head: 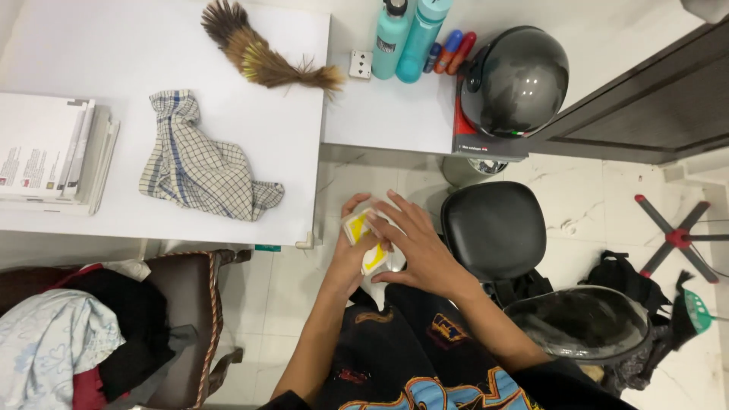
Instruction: The person moves a stack of papers and a duster aside, then wipes the white table surface with a checkered cloth. After wiping, they use the duster to sweep the table and then return the stack of papers to the surface.
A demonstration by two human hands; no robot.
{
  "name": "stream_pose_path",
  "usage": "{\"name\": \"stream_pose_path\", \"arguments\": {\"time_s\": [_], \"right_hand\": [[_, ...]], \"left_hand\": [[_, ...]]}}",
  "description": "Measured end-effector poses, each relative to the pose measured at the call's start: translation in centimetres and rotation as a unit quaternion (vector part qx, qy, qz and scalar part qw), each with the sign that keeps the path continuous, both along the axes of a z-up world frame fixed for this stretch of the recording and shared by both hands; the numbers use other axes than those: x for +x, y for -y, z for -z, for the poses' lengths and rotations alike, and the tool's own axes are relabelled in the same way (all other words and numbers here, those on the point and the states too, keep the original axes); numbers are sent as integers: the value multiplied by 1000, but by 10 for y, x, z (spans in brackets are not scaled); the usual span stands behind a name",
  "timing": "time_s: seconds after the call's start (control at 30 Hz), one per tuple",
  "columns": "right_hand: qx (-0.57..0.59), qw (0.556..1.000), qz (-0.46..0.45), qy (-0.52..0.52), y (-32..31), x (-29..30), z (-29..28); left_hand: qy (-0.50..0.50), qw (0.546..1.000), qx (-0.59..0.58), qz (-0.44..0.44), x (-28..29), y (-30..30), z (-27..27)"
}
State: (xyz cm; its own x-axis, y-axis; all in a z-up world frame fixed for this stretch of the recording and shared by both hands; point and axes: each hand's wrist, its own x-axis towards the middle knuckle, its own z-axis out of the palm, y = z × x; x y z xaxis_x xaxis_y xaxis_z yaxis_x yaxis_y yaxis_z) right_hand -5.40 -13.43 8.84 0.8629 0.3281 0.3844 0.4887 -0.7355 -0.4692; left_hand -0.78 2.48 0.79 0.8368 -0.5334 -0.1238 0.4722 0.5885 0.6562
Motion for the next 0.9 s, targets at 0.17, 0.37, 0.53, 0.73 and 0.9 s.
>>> {"name": "stream_pose_path", "arguments": {"time_s": [0.17, 0.37, 0.53, 0.73, 0.9], "right_hand": [[18, 992, -18, -120, 6, 6, 11], [18, 995, -15, -99, 24, 14, 25], [47, 986, -61, -146, 54, 39, 38], [36, 975, -64, -211, 94, 104, 62], [206, 951, 12, -229, 141, 169, 131]], "left_hand": [[-95, 994, 24, 37, -9, 7, 3], [-98, 979, 57, 172, 0, 17, 88], [-69, 969, 67, 226, 36, 39, 41], [-179, 972, 43, 148, 88, 87, 83], [-174, 975, 118, 68, 171, 123, 106]]}}
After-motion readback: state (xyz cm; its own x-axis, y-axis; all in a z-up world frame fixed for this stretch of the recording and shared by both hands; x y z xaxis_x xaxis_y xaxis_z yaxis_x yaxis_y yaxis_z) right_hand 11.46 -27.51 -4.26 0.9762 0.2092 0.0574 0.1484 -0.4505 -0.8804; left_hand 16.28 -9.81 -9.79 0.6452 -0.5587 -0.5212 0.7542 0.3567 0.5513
